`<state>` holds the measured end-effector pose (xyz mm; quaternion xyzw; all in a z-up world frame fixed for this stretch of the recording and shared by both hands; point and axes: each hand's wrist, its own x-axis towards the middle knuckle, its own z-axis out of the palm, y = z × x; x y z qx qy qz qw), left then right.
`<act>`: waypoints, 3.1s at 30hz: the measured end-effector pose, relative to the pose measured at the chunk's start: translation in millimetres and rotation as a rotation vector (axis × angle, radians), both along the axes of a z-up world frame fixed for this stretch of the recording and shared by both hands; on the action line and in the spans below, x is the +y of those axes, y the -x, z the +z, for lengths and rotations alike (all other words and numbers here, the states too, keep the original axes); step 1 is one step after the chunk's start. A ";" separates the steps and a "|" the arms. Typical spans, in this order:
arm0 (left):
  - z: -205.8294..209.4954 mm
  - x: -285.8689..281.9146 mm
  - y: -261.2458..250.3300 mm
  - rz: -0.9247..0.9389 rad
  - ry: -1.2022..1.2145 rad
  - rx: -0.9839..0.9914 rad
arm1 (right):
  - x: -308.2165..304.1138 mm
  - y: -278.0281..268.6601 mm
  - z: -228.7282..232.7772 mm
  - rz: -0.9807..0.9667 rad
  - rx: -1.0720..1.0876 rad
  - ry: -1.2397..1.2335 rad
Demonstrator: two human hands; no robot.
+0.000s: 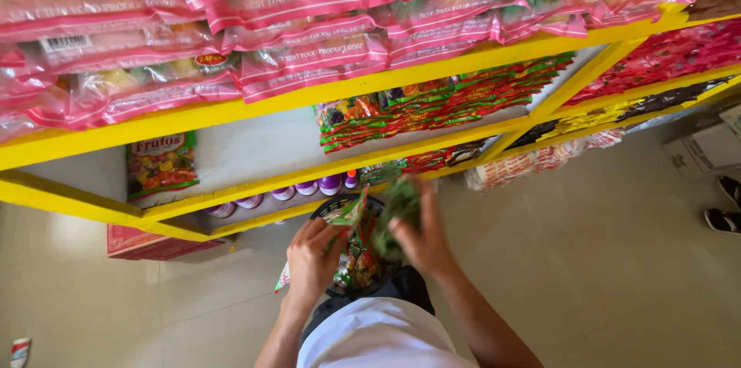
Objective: Cleaning individual bags of snacks with a cloth and arranging them on a grocery store shelf.
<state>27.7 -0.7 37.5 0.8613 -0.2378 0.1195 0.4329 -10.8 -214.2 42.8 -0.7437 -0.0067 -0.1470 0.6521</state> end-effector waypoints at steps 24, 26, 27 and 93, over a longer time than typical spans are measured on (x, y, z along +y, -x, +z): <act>25.9 6.3 35.9 -0.127 0.283 0.250 | 69.6 18.2 -14.3 -0.056 -0.382 0.395; 29.3 8.3 40.4 -0.108 0.317 0.261 | 67.6 10.3 -2.7 -0.062 -0.442 0.486; 30.8 8.5 44.0 -0.099 0.352 0.277 | 65.7 8.0 3.1 -0.077 -0.497 0.583; -26.9 6.0 86.0 0.359 1.622 0.926 | 108.7 -37.0 -5.8 0.565 -0.174 0.586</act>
